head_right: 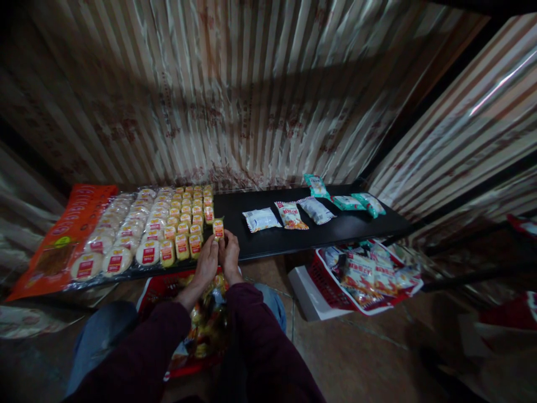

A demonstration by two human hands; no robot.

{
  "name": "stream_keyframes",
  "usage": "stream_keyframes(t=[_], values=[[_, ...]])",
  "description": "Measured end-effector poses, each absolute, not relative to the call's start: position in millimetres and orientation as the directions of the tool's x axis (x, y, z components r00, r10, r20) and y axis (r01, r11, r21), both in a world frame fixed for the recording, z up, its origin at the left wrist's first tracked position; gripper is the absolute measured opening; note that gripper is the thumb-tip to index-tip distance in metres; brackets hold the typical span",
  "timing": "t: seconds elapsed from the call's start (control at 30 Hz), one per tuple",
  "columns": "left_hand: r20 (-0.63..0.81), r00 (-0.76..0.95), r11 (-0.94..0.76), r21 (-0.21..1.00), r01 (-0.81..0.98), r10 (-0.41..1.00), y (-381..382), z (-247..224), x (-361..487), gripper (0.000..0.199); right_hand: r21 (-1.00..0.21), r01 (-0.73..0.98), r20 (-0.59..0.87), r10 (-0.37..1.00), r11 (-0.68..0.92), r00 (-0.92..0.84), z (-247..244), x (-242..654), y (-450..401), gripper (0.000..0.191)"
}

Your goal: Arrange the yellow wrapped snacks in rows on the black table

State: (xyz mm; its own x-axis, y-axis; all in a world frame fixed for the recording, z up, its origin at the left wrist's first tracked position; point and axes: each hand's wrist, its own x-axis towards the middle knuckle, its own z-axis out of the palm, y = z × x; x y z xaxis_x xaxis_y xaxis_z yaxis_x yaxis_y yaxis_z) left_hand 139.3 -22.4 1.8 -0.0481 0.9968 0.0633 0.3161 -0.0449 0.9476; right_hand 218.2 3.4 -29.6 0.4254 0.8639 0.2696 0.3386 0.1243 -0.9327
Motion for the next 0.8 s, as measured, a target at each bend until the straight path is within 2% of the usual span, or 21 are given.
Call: stream_keyframes(t=[0.13, 0.4, 0.67, 0.8], values=[[0.029, -0.040, -0.014, 0.948, 0.317, 0.999, -16.7, 9.9, 139.8, 0.042, -0.936, 0.327, 0.264, 0.871, 0.128, 0.415, -30.9, 216.9, 12.1, 0.029], [0.084, -0.045, -0.062, 0.932, 0.357, 0.995, -12.4, 18.2, 141.7, 0.038, -0.935, 0.328, 0.268, 0.879, 0.138, 0.395, -39.0, 214.8, 21.1, 0.030], [-0.019, -0.075, 0.047, 0.922, 0.385, 0.997, -2.1, 14.0, 144.9, 0.044, -0.926, 0.353, 0.273, 0.881, 0.132, 0.387, -41.7, 213.1, 33.2, 0.031], [0.024, -0.113, 0.023, 0.919, 0.393, 0.993, 5.5, 8.9, 144.8, 0.041, -0.928, 0.349, 0.264, 0.894, 0.132, 0.363, -43.2, 211.1, 40.5, 0.032]])
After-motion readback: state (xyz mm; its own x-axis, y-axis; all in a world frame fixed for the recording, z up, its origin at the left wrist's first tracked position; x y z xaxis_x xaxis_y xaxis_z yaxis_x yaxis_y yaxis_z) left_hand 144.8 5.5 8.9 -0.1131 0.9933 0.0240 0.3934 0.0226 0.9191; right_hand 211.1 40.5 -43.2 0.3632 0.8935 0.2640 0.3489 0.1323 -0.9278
